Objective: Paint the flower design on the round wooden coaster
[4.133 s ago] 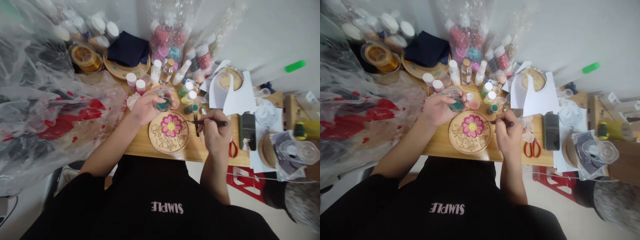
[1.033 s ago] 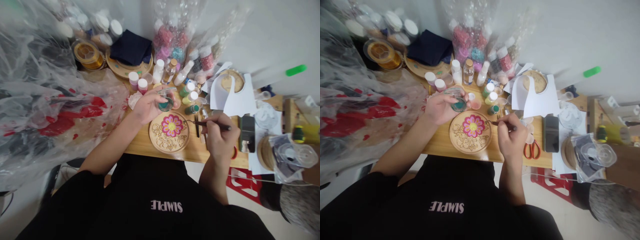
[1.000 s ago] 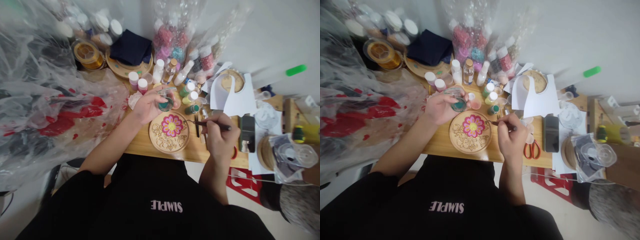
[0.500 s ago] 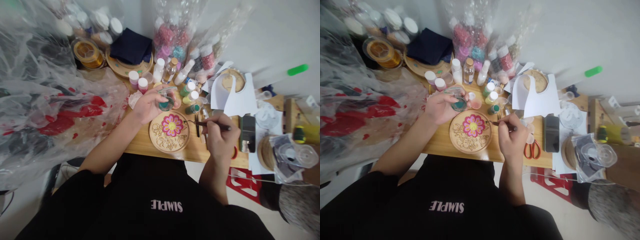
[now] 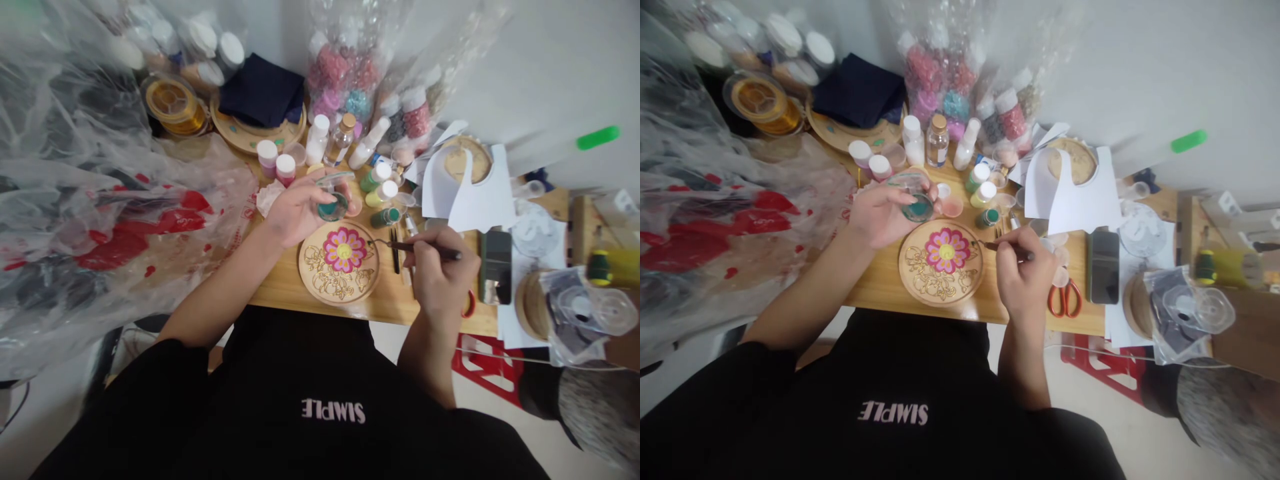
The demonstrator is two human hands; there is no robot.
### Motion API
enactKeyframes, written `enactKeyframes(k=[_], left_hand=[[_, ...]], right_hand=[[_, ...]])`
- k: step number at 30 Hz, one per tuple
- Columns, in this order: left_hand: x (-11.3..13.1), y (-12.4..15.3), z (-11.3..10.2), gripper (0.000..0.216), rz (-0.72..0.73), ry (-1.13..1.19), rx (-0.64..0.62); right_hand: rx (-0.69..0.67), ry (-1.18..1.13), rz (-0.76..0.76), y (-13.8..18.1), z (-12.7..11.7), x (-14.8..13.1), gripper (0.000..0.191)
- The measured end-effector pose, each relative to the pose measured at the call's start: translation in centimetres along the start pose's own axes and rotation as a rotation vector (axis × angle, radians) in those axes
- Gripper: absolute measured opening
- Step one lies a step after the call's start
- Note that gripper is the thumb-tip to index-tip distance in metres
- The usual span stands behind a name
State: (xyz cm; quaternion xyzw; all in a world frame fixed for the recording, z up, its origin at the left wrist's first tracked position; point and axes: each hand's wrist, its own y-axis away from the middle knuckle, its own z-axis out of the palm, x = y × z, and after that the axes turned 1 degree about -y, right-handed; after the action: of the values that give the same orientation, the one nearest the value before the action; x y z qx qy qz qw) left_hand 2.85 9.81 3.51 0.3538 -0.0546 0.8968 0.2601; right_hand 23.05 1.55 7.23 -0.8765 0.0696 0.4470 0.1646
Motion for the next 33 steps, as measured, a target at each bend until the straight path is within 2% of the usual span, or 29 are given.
enactKeyframes(k=[33], left_hand=[[-0.09,-0.07,0.26,0.015,0.009,-0.047,0.022]], right_hand=[[-0.027,-0.037,-0.026,0.00,0.14,-0.10,0.016]])
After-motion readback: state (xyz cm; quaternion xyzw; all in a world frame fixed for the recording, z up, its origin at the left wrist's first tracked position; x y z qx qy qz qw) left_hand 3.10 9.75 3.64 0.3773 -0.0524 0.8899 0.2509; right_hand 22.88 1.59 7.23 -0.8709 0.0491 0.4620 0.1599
